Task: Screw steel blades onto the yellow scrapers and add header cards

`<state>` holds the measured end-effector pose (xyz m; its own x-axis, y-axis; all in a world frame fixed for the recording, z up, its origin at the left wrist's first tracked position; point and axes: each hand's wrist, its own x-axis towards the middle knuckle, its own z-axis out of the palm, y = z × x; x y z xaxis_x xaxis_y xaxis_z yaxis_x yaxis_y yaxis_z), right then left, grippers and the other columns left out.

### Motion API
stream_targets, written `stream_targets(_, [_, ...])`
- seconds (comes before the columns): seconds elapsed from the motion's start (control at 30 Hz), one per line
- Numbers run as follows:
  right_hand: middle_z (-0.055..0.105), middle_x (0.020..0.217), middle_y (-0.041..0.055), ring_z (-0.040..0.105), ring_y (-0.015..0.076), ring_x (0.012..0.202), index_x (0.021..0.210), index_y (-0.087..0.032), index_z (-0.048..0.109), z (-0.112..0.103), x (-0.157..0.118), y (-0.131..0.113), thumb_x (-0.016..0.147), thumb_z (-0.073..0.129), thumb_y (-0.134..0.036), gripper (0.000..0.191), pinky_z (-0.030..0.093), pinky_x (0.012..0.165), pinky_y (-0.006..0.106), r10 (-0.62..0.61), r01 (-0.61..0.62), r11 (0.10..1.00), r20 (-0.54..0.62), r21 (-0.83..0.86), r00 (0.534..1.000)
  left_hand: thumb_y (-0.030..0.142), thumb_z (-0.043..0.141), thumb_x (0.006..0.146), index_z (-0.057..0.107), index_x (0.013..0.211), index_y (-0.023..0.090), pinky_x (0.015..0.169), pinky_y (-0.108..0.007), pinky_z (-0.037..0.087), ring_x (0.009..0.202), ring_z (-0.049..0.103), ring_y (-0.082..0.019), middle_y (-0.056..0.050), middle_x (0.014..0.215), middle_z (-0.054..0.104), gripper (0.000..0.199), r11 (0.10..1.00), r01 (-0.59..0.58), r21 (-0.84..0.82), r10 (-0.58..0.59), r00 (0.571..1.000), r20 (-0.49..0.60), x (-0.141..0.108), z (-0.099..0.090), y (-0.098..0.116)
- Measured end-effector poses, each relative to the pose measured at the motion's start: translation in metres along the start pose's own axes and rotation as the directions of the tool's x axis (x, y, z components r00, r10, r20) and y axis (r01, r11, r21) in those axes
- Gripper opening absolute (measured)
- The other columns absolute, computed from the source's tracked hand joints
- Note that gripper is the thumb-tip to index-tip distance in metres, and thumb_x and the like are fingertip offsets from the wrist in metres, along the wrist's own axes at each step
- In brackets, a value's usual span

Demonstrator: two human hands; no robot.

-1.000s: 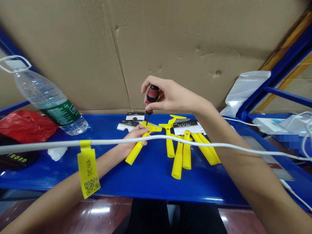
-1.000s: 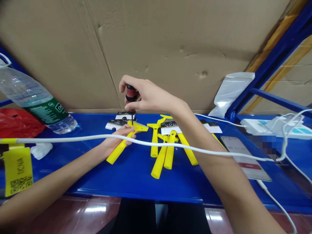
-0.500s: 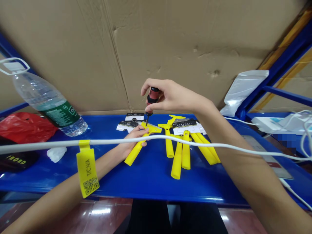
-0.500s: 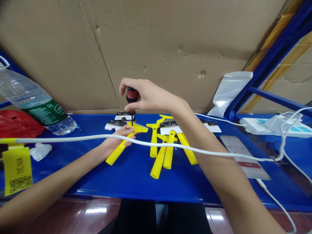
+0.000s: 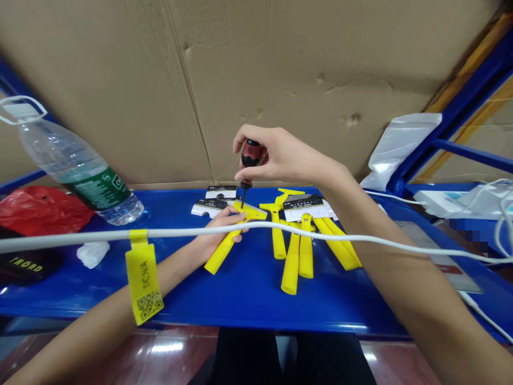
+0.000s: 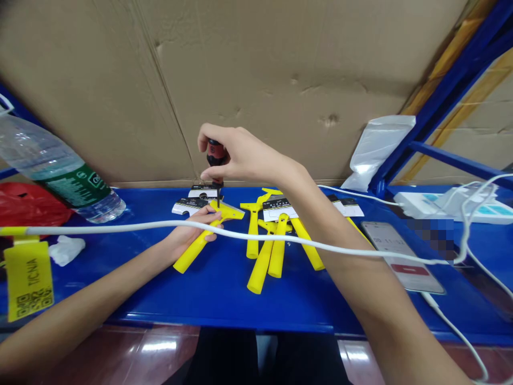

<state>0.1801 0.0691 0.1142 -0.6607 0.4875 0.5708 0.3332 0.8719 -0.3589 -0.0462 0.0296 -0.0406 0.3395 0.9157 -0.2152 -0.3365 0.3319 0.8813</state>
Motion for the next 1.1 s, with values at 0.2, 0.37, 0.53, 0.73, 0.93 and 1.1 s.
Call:
stream_targets(0.2, [0.072,0.113,0.005,0.063,0.0202,0.094,0.124,-0.023,0.061,-0.0026,-0.0025,0.0006,0.091,0.082,-0.018,0.04,0.056,0.078,0.032,-0.022,0.015,0.996,0.072,0.087,0.997,0.005,0.077,0.096,0.053,0.096,0.02,0.039,-0.016,0.046,0.062,0.071,-0.014,-0.006,0.09,0.073,0.028,1.0,0.014,0.009,-0.014,1.0,-0.025,0.0014,0.0,0.0008])
stream_targets(0.37, [0.071,0.106,0.0033,0.065,0.0197,0.091,0.115,-0.023,0.063,-0.0021,-0.0016,-0.0005,0.09,0.086,-0.017,0.034,0.055,0.075,0.031,-0.007,-0.002,0.991,0.068,0.132,0.998,0.004,0.076,0.096,0.053,0.096,0.02,0.04,-0.017,0.048,0.062,0.071,-0.014,-0.005,0.09,0.072,0.028,1.0,0.014,0.008,-0.014,1.0,-0.014,0.0023,-0.0008,0.0015])
stream_targets(0.53, [0.07,0.105,0.0012,0.063,0.018,0.089,0.127,-0.024,0.058,0.0004,-0.0026,0.0012,0.089,0.085,-0.015,0.048,0.055,0.073,0.03,0.015,-0.023,0.992,0.067,0.127,0.998,0.006,0.079,0.095,0.053,0.097,0.02,0.039,-0.016,0.048,0.061,0.072,-0.015,-0.005,0.089,0.073,0.03,1.0,0.012,0.006,-0.012,1.0,0.01,-0.0012,0.0016,0.0008])
stream_targets(0.73, [0.069,0.108,0.0034,0.071,0.0191,0.096,0.124,-0.023,0.058,0.0011,-0.0031,-0.0019,0.092,0.08,-0.012,0.04,0.059,0.076,0.029,0.019,-0.058,0.954,0.136,0.293,0.991,0.003,0.075,0.097,0.053,0.096,0.02,0.04,-0.016,0.048,0.06,0.071,-0.014,-0.006,0.088,0.073,0.028,1.0,0.016,-0.014,-0.016,1.0,-0.018,0.0017,0.0,0.0015])
stream_targets(0.93, [0.064,0.101,0.0008,0.063,0.0197,0.093,0.116,-0.024,0.064,0.0008,-0.0009,0.0018,0.089,0.091,-0.022,0.038,0.057,0.079,0.032,-0.016,0.006,0.989,0.069,0.146,0.998,0.001,0.074,0.096,0.054,0.095,0.02,0.04,-0.016,0.048,0.06,0.071,-0.015,-0.006,0.086,0.072,0.028,1.0,0.027,-0.009,-0.027,1.0,-0.012,-0.0008,0.0032,0.0024])
stream_targets(1.1, [0.064,0.105,0.0014,0.057,0.0193,0.091,0.121,-0.024,0.061,0.0007,-0.0003,0.0001,0.089,0.092,-0.029,0.045,0.056,0.079,0.033,-0.002,0.001,0.999,0.033,0.043,0.999,0.006,0.078,0.096,0.056,0.098,0.02,0.04,-0.017,0.049,0.058,0.07,-0.015,-0.005,0.084,0.072,0.025,0.999,0.017,0.042,-0.017,1.0,0.007,-0.0063,0.007,0.0024])
